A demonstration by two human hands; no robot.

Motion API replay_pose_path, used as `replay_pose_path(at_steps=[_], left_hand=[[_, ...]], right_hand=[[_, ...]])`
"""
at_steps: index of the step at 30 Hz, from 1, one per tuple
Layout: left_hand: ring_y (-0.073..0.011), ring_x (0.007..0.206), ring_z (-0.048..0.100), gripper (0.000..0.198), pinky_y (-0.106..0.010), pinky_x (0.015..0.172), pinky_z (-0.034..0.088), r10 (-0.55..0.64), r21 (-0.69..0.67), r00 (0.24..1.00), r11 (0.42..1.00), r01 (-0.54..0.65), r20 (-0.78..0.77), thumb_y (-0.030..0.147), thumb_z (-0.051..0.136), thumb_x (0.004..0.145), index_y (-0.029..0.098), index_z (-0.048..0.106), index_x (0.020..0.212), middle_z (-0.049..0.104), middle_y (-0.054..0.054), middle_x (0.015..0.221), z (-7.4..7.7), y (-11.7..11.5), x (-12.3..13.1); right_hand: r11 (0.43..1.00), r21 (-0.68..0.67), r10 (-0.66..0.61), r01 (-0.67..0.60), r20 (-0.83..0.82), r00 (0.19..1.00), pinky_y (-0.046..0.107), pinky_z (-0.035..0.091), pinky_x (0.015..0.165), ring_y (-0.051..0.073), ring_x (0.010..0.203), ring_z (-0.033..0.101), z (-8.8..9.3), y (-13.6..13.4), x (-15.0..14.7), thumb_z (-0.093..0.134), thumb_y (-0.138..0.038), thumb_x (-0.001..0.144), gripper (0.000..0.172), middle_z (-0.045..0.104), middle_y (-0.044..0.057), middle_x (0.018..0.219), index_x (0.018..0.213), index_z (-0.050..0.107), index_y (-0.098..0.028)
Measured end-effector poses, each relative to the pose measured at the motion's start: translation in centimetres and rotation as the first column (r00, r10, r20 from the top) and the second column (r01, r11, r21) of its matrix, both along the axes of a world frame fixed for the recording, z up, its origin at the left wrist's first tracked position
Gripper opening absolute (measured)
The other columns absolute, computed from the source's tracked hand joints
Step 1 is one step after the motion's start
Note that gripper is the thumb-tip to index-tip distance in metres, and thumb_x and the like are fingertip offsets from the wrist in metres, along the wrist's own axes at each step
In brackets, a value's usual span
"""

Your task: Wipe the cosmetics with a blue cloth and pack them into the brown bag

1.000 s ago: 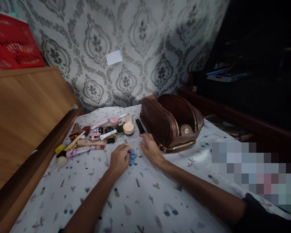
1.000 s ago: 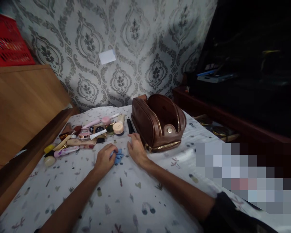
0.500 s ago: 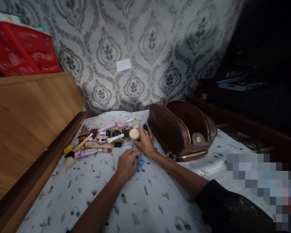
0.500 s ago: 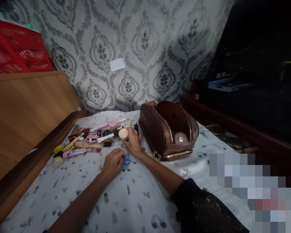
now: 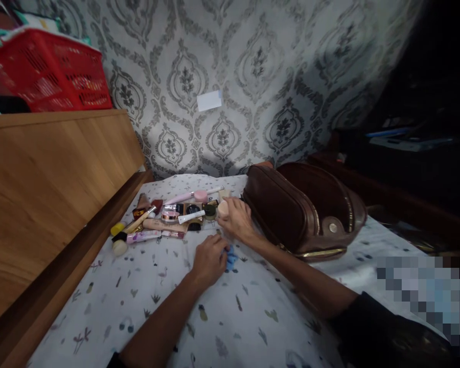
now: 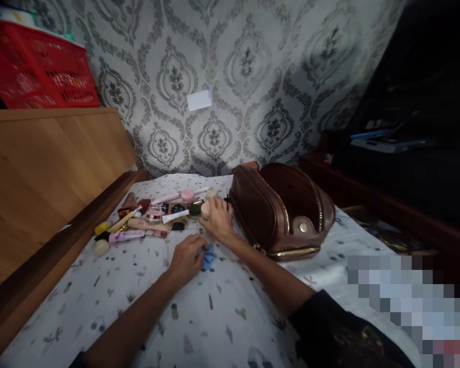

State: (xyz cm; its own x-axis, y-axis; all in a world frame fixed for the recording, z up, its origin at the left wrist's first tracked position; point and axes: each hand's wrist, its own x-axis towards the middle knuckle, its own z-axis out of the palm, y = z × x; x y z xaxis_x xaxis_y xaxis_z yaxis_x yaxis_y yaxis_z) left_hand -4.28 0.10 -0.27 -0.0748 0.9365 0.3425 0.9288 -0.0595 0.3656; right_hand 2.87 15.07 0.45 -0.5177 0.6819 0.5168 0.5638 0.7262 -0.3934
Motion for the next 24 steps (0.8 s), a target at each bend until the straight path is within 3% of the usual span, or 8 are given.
replay_pose_path(at_steps=[4, 8, 15, 24], left_hand=[[-0.0204, 0.093, 0.058, 0.021, -0.033, 0.083, 0.048, -0.009, -0.011, 1.0, 1.0, 0.009, -0.011, 0.006, 0.05, 0.079, 0.022, 0.061, 0.087, 0.065, -0.004, 0.094, 0.0, 0.0, 0.0], [-0.0222, 0.097, 0.058, 0.018, -0.034, 0.081, 0.049, 0.018, -0.077, 0.999, 0.997, -0.02, -0.029, 0.009, 0.052, 0.081, 0.022, 0.061, 0.09, 0.066, -0.005, 0.098, 0.4, 0.0, 0.2], [-0.0219, 0.096, 0.058, 0.012, -0.032, 0.078, 0.049, -0.011, -0.101, 0.999, 0.995, 0.006, -0.053, 0.015, 0.053, 0.086, 0.023, 0.06, 0.093, 0.065, -0.004, 0.098, 0.7, -0.1, 0.1], [-0.0238, 0.1, 0.058, 0.017, -0.035, 0.081, 0.051, 0.001, -0.108, 0.997, 0.994, -0.01, -0.083, 0.013, 0.054, 0.085, 0.022, 0.061, 0.098, 0.065, -0.006, 0.104, 0.9, 0.1, -0.4]], right_hand=[[0.997, 0.013, 0.074, -0.077, 0.146, 0.987, 0.049, 0.028, 0.109, 0.034, 0.13, 0.041, 2.9, 0.6, -3.0, 0.057, -0.035, 0.088, 0.041, 0.053, 0.018, 0.136, 0.124, 0.057, -0.014], [0.99, -0.077, 0.135, -0.119, 0.245, 0.96, 0.04, 0.038, 0.101, 0.029, 0.12, 0.05, 4.4, 2.1, -7.4, 0.054, -0.03, 0.091, 0.033, 0.059, 0.016, 0.127, 0.119, 0.06, -0.014], [0.973, -0.223, 0.13, -0.054, 0.343, 0.931, 0.033, 0.046, 0.081, 0.028, 0.105, 0.061, 3.4, 5.0, -12.2, 0.058, -0.031, 0.086, 0.037, 0.059, 0.018, 0.122, 0.118, 0.06, -0.013], [0.957, -0.291, 0.093, 0.002, 0.313, 0.945, 0.033, 0.043, 0.083, 0.03, 0.109, 0.059, 2.3, 5.6, -11.6, 0.053, -0.045, 0.09, 0.046, 0.059, 0.023, 0.123, 0.118, 0.06, -0.009]])
